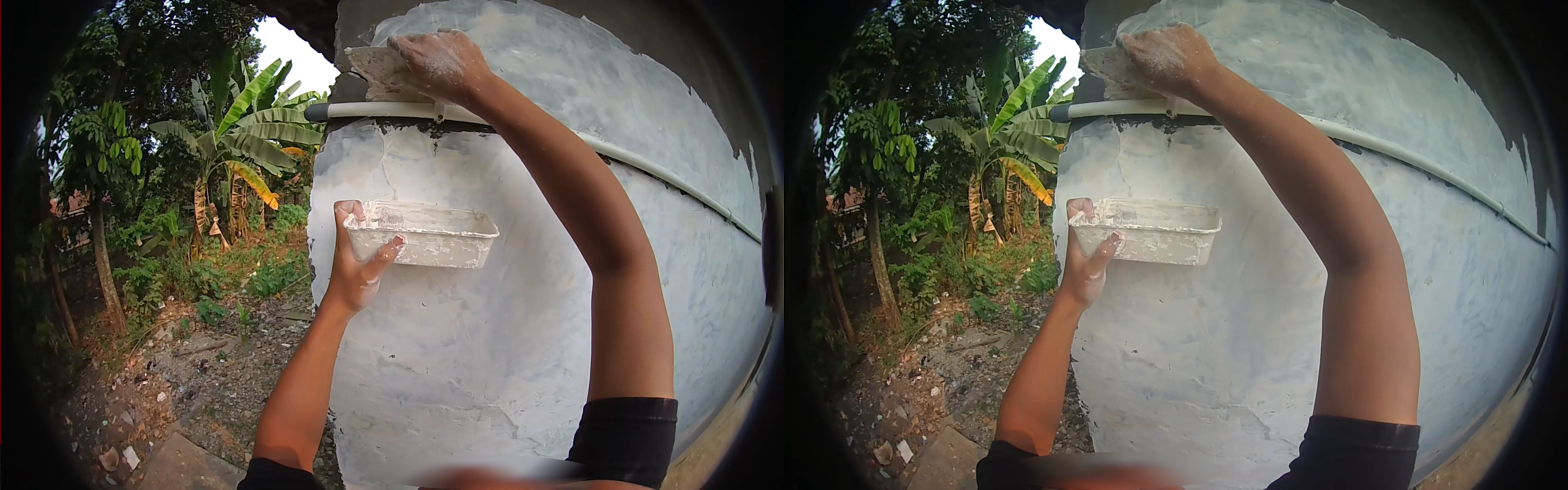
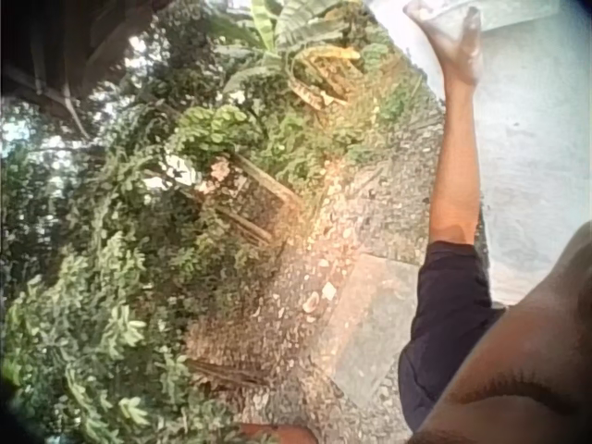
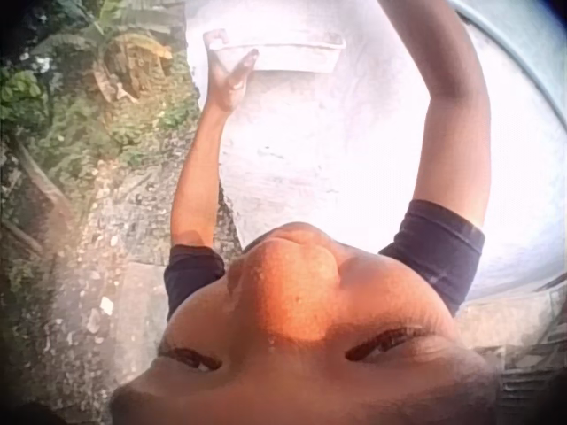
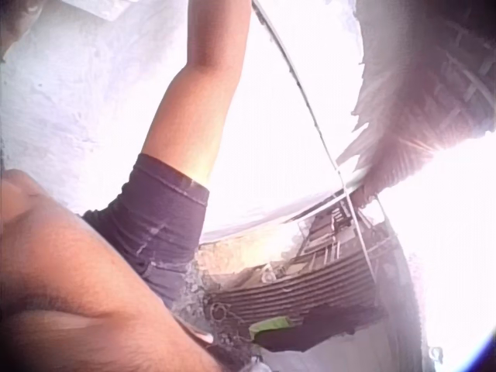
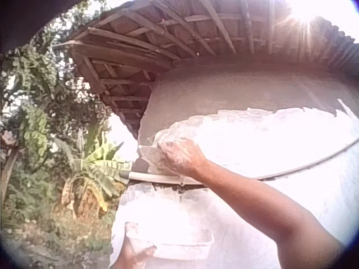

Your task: Apply plaster or wall putty to an exterior wall using a putty knife and a plastic container.

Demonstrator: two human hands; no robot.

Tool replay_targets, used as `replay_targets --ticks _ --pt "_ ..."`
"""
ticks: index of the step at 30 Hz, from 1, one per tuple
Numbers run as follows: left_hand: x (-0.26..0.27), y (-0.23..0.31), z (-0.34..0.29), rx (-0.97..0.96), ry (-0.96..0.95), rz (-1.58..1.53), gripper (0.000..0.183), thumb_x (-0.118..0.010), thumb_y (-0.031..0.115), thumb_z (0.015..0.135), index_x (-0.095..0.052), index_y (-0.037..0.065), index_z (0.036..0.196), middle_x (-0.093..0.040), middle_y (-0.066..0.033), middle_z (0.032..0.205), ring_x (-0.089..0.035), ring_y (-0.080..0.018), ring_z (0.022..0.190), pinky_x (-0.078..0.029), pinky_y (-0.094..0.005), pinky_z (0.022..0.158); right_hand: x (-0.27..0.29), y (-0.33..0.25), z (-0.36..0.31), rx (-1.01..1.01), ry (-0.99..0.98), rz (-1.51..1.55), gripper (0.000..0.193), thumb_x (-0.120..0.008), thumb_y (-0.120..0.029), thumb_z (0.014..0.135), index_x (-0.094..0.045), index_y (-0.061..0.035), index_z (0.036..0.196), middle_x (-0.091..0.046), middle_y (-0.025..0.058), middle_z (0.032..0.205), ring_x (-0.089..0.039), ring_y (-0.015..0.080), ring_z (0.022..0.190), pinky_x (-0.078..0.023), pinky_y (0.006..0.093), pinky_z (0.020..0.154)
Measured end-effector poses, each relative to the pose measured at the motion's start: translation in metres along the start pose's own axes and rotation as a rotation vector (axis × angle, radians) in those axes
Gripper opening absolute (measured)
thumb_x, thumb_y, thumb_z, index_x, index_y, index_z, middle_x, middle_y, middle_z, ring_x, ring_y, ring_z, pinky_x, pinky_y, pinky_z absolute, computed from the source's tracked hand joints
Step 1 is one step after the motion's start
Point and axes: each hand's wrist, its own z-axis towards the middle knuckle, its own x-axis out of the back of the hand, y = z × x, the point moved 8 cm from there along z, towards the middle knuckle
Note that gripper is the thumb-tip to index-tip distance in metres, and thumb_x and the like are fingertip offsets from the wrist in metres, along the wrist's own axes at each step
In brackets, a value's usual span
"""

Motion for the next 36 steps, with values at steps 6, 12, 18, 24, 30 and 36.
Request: replay_targets --ticks 6,12,18,24,30,36 --pt "0.001 0.009 0.001 -0.044 0.019 0.021 0.049 -0.07 0.017 0.085 -0.028 0.014 0.109 -0.043 -0.0047 0.103 -0.045 -0.0114 0.093 -0.041 -0.0271 0.084 0.003 0.034 0.003 -0.186 0.023 -0.07 0.04 -0.066 -0.039 0.087 -0.058 -0.0109 0.114 -0.07 0.013 0.094 -0.068 0.0327 0.088 -0.055 0.045 0.072" --pt "0.004 0.004 0.005 0.005 0.034 0.034 0.046 -0.068 0.015 0.086 -0.028 0.014 0.108 -0.044 -0.0046 0.1 -0.044 -0.0104 0.09 -0.041 -0.0258 0.082 0.027 0.057 0.012 -0.314 -0.026 -0.016 0.042 -0.068 -0.042 0.085 -0.059 -0.0107 0.111 -0.07 0.0128 0.098 -0.067 0.0326 0.095 -0.054 0.0471 0.077" --pt "0.001 0.01 0.004 -0.021 0.031 0.032 0.047 -0.069 0.015 0.085 -0.028 0.014 0.108 -0.043 -0.0045 0.101 -0.044 -0.0106 0.091 -0.041 -0.0255 0.081 -0.008 0.084 -0.004 -0.215 -0.291 0.174 0.044 -0.074 -0.042 0.081 -0.063 -0.0098 0.11 -0.069 0.0149 0.104 -0.063 0.0356 0.102 -0.05 0.0481 0.085" --pt "-0.005 0.009 0.003 -0.028 0.026 0.001 0.046 -0.069 0.017 0.086 -0.029 0.013 0.108 -0.043 -0.0042 0.1 -0.044 -0.0111 0.092 -0.04 -0.0262 0.084 -0.015 0.091 -0.021 -0.223 -0.222 0.065 0.043 -0.073 -0.041 0.081 -0.063 -0.0088 0.108 -0.07 0.014 0.101 -0.065 0.0354 0.097 -0.051 0.0484 0.082" --pt "0.003 0.01 0.002 -0.02 0.049 0.038 0.045 -0.068 0.017 0.086 -0.029 0.013 0.107 -0.042 -0.0041 0.1 -0.043 -0.0113 0.092 -0.039 -0.0256 0.084 0.057 0.071 0.011 -0.219 0.032 -0.136 0.019 -0.053 -0.021 0.089 -0.065 -0.006 0.093 -0.071 0.0132 0.088 -0.069 0.0275 0.092 -0.05 0.0435 0.081" --pt "0.003 0.006 -0.002 -0.022 0.052 0.063 0.047 -0.069 0.019 0.084 -0.03 0.012 0.109 -0.042 -0.0045 0.101 -0.044 -0.012 0.094 -0.04 -0.0273 0.087 0.018 0.044 0.001 -0.159 -0.173 0.073 0.047 -0.073 -0.046 0.08 -0.062 -0.0082 0.106 -0.07 0.0163 0.094 -0.067 0.036 0.088 -0.054 0.0485 0.072"
